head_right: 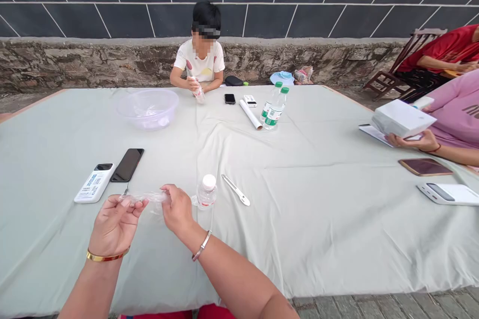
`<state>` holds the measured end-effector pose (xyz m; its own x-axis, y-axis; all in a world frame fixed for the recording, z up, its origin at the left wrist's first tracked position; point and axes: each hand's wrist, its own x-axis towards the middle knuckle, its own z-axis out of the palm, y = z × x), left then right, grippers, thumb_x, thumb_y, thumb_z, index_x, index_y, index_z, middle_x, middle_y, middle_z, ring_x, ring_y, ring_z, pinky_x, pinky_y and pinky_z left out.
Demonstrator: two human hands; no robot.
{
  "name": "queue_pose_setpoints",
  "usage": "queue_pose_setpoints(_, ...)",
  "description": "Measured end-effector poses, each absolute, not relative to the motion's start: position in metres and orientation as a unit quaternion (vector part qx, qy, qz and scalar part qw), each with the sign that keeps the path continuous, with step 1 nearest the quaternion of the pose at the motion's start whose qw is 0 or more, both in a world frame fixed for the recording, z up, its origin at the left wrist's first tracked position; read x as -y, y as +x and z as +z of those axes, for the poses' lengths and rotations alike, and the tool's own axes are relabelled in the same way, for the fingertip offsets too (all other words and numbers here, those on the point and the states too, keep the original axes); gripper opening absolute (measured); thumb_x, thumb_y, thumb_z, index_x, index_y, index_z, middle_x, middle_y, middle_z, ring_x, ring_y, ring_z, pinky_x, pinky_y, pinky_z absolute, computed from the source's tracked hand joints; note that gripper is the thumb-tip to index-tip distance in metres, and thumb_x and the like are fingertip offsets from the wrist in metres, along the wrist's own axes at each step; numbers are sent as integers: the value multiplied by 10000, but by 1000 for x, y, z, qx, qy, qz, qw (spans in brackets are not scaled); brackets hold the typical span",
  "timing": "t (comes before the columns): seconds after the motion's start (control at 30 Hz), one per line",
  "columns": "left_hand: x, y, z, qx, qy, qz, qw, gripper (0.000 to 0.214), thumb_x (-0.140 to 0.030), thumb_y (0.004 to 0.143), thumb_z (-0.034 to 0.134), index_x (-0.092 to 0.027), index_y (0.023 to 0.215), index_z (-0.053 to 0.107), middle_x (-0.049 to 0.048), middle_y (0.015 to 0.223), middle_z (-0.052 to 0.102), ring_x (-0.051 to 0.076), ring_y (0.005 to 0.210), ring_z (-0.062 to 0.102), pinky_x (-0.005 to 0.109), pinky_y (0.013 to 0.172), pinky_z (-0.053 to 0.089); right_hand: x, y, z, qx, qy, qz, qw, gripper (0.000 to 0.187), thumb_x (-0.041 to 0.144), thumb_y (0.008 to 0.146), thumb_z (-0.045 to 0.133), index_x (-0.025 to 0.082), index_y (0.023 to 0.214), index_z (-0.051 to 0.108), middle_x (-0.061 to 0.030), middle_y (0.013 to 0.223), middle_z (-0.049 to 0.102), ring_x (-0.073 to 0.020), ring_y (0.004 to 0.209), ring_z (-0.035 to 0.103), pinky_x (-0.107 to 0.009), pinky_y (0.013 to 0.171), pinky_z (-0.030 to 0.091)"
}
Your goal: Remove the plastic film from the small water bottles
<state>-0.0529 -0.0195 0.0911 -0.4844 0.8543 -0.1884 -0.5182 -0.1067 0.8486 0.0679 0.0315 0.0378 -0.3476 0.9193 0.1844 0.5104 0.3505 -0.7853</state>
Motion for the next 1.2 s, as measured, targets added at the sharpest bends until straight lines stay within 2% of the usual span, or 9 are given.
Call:
queue_pose_setpoints(0.13, 15, -58, 95, -473, 183, 736, 448, 367, -267, 490, 846, -209, 675, 535, -89, 578, 600, 103, 538, 592, 406, 746, 562, -37, 60, 38, 824, -435, 292, 213, 94, 206, 859, 496, 207, 881, 587, -12, 751, 658, -182, 738, 605, -311, 762, 412)
queue_pose_setpoints(0.33, 15, -66, 79, -522, 114, 743, 403, 333, -191, 507, 797, -202, 650, 497, -102, 535, 544, 91, 521, 568, 416, 806, 544, -25, 63, 10, 862, -406, 265, 150, 456, 407, 812, 620, 188, 1198, 514, -84, 963, 676, -237, 868, 611, -366, 815, 422)
queue_pose_setpoints(0.47, 15, -68, 78, -534, 124, 732, 405, 299, -208, 551, 763, -211, 666, 487, -103, 537, 531, 88, 512, 551, 438, 823, 536, -24, 61, -2, 866, -404, 256, 148, 346, 327, 861, 562, 187, 1177, 538, -89, 961, 669, -236, 911, 598, -383, 848, 419)
queue_pose_setpoints(0.63, 12, -76, 81, -525, 112, 746, 395, 290, -173, 537, 736, -221, 707, 506, -117, 533, 516, 76, 505, 533, 406, 796, 540, -15, 68, 9, 864, -376, 235, 238, 596, 463, 823, 583, 189, 1321, 405, -142, 1198, 584, -281, 1096, 526, -473, 946, 376)
queue_pose_setpoints(0.7, 12, -79, 80, -539, 101, 743, 384, 292, -157, 538, 714, -226, 763, 540, -118, 510, 514, 75, 490, 517, 405, 778, 541, -5, 84, 18, 865, -345, 191, 310, 514, 397, 827, 585, 216, 1282, 429, -131, 1233, 555, -275, 1119, 509, -462, 937, 390)
queue_pose_setpoints(0.8, 14, -81, 79, -555, 86, 731, 387, 313, -149, 536, 705, -219, 812, 574, -115, 486, 511, 78, 481, 506, 403, 760, 540, 5, 121, 28, 792, -370, 118, 471, 288, 233, 832, 559, 266, 1109, 488, -69, 1021, 594, -214, 944, 571, -388, 813, 456)
queue_pose_setpoints(0.87, 15, -81, 80, -554, 77, 730, 392, 309, -148, 525, 711, -212, 798, 580, -113, 483, 515, 78, 477, 502, 395, 749, 539, 2, 142, 30, 705, -453, 77, 540, 362, 281, 785, 624, 262, 1106, 458, -77, 1021, 566, -238, 958, 564, -423, 825, 457)
queue_pose_setpoints(1.0, 17, -79, 83, -543, 79, 734, 399, 285, -157, 523, 716, -209, 768, 581, -114, 486, 504, 78, 474, 501, 394, 743, 537, -20, 154, 24, 682, -552, 192, 440, 734, 420, 667, 715, 227, 1280, 361, -131, 1228, 526, -315, 1131, 513, -497, 922, 427)
queue_pose_setpoints(1.2, 21, -73, 85, -534, 125, 721, 424, 229, -177, 545, 701, -200, 745, 591, -93, 522, 532, 78, 456, 494, 405, 716, 537, -58, 150, 11, 610, -626, 248, 418, 742, 441, 665, 686, 195, 1293, 378, -134, 1159, 603, -315, 1029, 591, -461, 836, 477)
